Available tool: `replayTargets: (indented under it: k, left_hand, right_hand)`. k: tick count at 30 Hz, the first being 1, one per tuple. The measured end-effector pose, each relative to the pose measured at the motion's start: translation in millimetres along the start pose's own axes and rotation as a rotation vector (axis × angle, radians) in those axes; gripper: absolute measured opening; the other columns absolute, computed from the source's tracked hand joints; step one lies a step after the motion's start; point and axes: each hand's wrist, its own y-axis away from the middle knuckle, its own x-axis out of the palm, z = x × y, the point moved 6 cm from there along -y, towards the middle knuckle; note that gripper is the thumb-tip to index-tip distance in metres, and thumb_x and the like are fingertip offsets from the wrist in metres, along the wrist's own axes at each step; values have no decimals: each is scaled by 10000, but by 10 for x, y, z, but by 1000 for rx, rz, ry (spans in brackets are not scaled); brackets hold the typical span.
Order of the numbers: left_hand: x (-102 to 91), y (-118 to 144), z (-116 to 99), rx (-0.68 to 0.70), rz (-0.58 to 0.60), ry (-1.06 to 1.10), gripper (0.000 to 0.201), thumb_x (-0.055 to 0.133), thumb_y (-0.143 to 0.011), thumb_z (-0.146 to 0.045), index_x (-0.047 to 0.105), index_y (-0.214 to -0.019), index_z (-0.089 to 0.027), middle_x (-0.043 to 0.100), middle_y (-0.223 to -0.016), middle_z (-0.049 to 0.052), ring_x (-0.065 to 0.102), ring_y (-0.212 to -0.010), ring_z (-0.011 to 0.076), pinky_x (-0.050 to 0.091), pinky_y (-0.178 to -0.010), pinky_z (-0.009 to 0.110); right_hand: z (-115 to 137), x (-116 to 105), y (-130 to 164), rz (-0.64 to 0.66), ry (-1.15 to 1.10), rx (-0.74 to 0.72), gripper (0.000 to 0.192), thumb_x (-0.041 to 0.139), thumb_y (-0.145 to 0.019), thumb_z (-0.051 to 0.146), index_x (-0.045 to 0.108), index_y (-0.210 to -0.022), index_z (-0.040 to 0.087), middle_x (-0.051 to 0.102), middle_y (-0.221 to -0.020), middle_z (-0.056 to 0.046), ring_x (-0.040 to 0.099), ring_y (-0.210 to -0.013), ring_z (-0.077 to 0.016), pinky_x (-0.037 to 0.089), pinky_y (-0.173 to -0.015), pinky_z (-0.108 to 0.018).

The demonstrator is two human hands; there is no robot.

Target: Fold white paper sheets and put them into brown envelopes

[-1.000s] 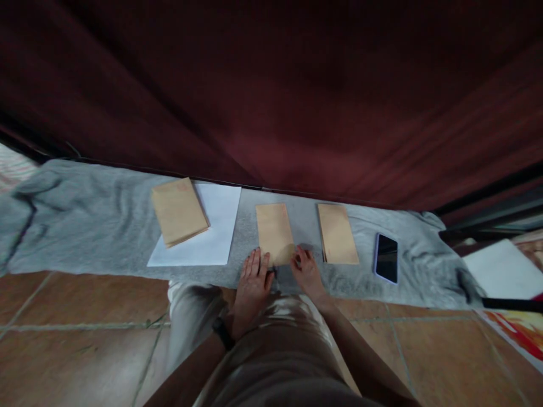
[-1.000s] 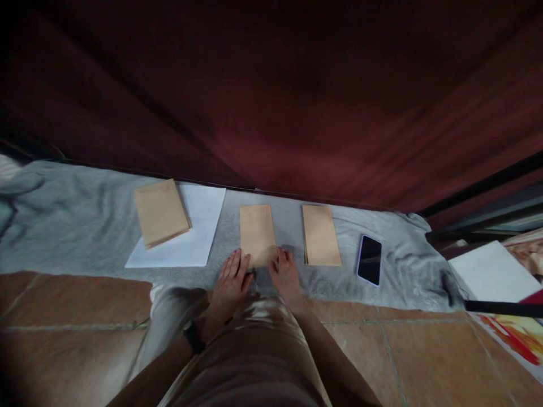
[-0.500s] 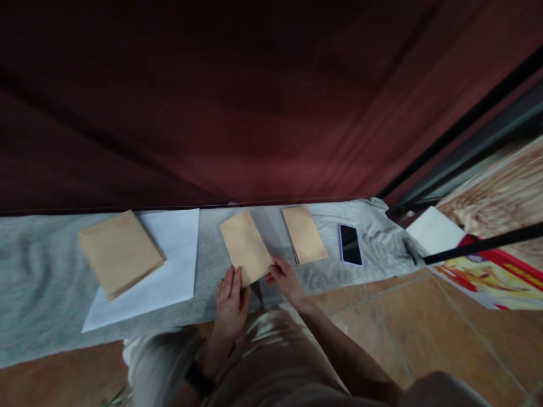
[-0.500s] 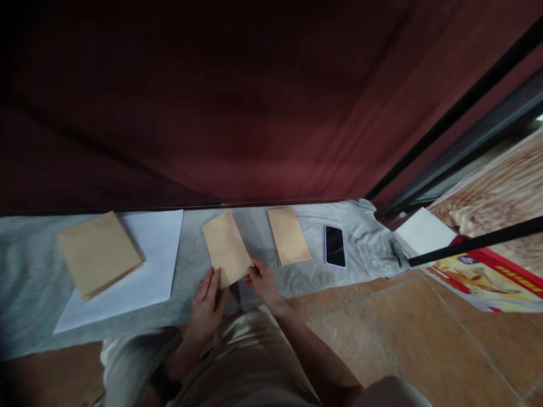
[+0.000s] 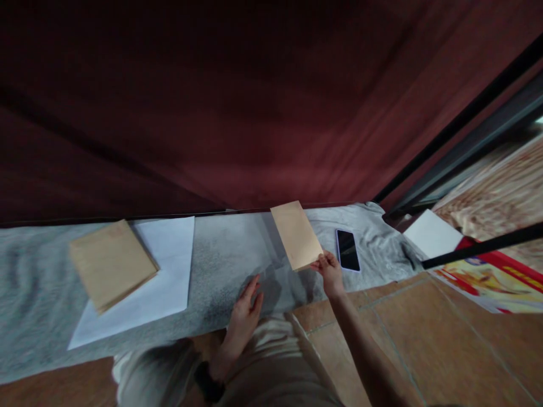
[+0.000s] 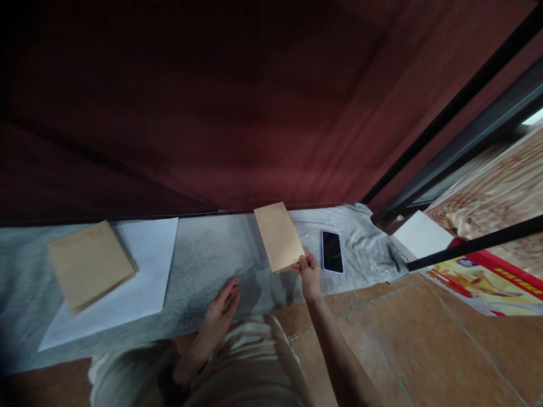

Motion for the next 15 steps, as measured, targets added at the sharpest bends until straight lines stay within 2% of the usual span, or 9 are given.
replayTargets:
  k: [6, 11, 15]
  left_hand:
    - [-87, 62, 15, 49, 18, -79, 435, 439, -1010, -325, 618, -1396, -235, 677, -1406, 85, 692, -1231, 209, 548, -1102, 412]
    - [-105, 103, 11, 114, 23, -155, 421, 433, -1011, -310, 645, -1368, -236, 644, -1452, 79, 615, -1342, 217, 495, -1163, 434]
    - [-112, 139, 6, 161, 48, -182, 430, 448, -1000, -253, 632, -1389, -257, 634, -1465, 65, 598, -1362, 214, 489, -1170, 441]
  right_hand:
    - [-156, -274, -117, -71, 32, 59, 472, 859, -540, 527, 654, -832, 218, 641, -600, 67, 613, -513, -141, 624, -570, -326]
    - [-194, -366, -139, -100, 55, 16, 493, 831, -556, 544, 648, -871, 212, 643, -608, 71, 624, -522, -141, 640, -600, -334]
    - [-258, -391, -121, -110, 28, 61, 460, 835, -518, 506, 636, -823, 224, 647, -586, 71, 637, -528, -154, 644, -618, -345]
